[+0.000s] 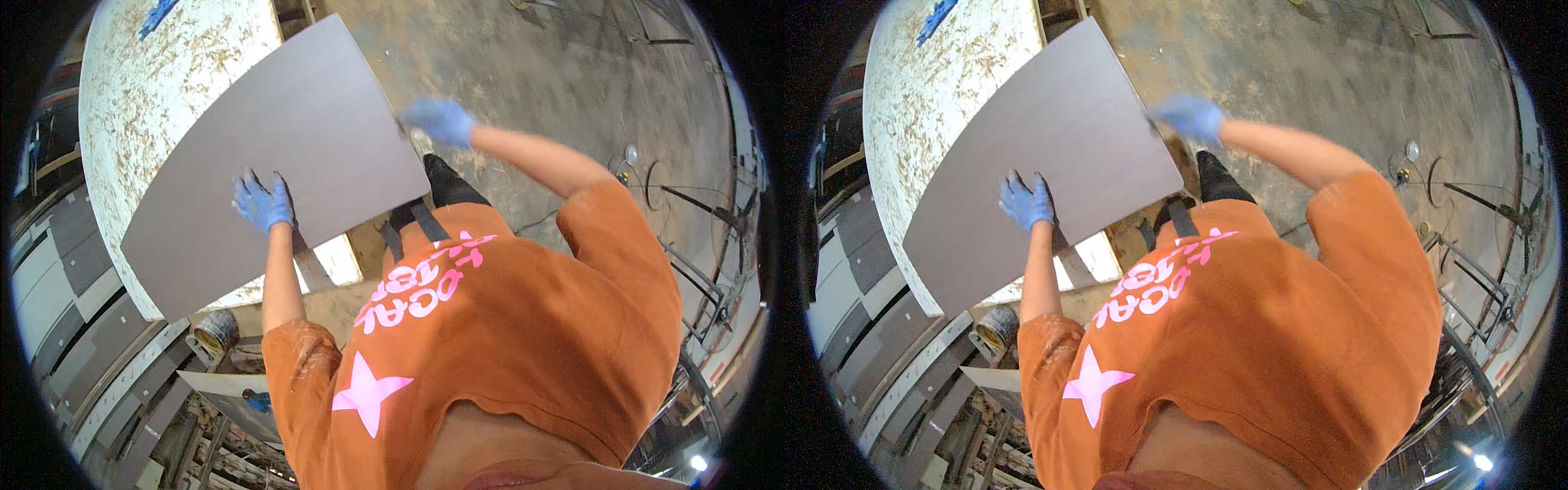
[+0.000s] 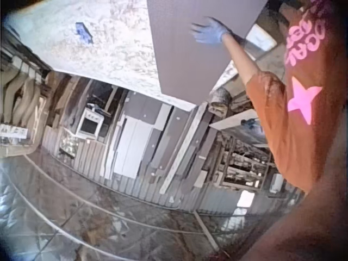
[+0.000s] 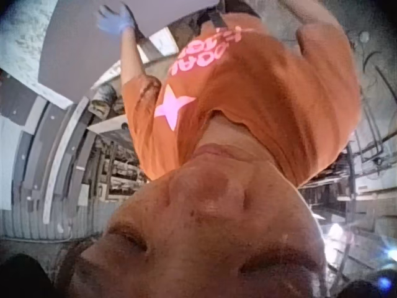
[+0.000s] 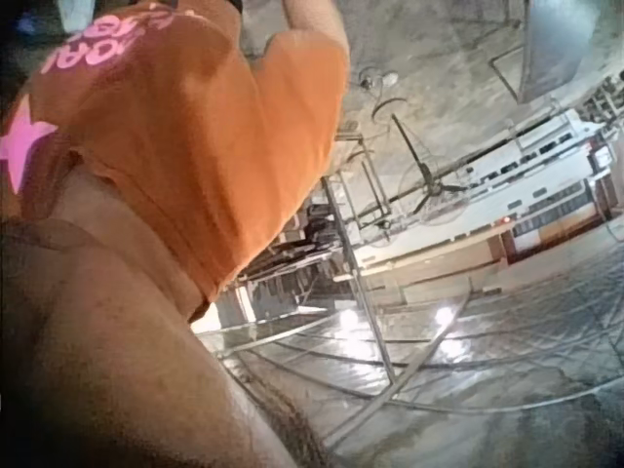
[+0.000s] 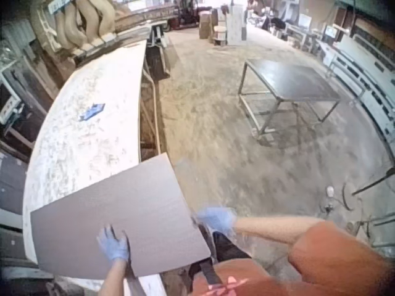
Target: The person puts on blue gloves and uses a utility knife to score and snap a large gray sheet on a workbench. They flip the sheet, score the opposite side, and then measure the cut piece with a tape measure.
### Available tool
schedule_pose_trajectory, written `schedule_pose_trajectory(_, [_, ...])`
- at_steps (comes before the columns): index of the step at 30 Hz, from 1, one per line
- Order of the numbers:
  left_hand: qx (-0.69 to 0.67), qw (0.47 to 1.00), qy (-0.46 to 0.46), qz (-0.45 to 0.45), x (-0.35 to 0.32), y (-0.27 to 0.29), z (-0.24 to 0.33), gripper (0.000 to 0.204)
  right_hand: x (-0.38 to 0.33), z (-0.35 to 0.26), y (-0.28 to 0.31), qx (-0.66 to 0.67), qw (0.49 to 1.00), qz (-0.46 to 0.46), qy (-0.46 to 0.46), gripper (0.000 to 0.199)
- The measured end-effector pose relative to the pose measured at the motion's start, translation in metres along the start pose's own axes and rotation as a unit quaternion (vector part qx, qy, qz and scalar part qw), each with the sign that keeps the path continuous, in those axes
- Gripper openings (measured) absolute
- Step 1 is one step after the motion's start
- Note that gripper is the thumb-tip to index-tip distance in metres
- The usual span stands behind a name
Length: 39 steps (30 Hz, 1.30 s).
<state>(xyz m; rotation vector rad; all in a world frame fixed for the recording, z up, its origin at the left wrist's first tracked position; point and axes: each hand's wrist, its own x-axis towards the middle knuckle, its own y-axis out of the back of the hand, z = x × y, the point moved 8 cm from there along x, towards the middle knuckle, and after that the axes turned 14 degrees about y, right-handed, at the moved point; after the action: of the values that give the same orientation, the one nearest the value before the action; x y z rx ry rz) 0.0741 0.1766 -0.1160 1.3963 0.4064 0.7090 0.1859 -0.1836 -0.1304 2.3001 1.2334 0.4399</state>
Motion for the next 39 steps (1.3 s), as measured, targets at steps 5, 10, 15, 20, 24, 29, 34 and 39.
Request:
schedule_pose_trajectory(5, [-0.001, 1.0, 0.004, -0.009, 0.002, 0.002, 0.005, 0.066, 0.041, 0.011, 0.023, -0.106, 0.992, 0.062, -0.019, 0.029])
schedule_pose_trajectory(10, [0.006, 1.0, 0.011, 0.001, -0.003, 0.0, 0.001, 0.067, -0.087, -0.025, -0.086, 0.008, 0.99, -0.085, -0.11, 0.025])
schedule_pose_trajectory(15, [0.004, 1.0, 0.009, -0.009, -0.001, -0.002, 0.0, 0.068, -0.073, -0.017, -0.052, -0.01, 0.998, 0.009, -0.055, 0.031])
schedule_pose_trajectory(20, [0.007, 1.0, 0.004, -0.004, 0.0, -0.001, 0.009, 0.067, -0.008, 0.005, -0.018, -0.083, 0.993, 0.014, -0.08, 0.028])
schedule_pose_trajectory(24, [0.021, 1.0, 0.012, -0.008, -0.001, -0.004, -0.001, 0.068, -0.081, -0.051, -0.094, -0.087, 0.986, -0.108, -0.092, 0.034])
schedule_pose_trajectory(29, [0.011, 1.0, 0.014, -0.007, 0.005, -0.004, 0.004, 0.068, -0.125, -0.05, -0.106, 0.035, 0.987, -0.012, -0.156, 0.036])
schedule_pose_trajectory(34, [0.021, 1.0, 0.01, -0.013, -0.001, 0.004, 0.004, 0.068, -0.076, -0.037, -0.054, -0.117, 0.989, 0.009, -0.093, 0.032])
schedule_pose_trajectory(39, [0.013, 0.999, 0.009, -0.03, 0.0, -0.003, 0.0, 0.069, -0.112, -0.06, -0.125, -0.082, 0.99, 0.006, -0.112, 0.032])
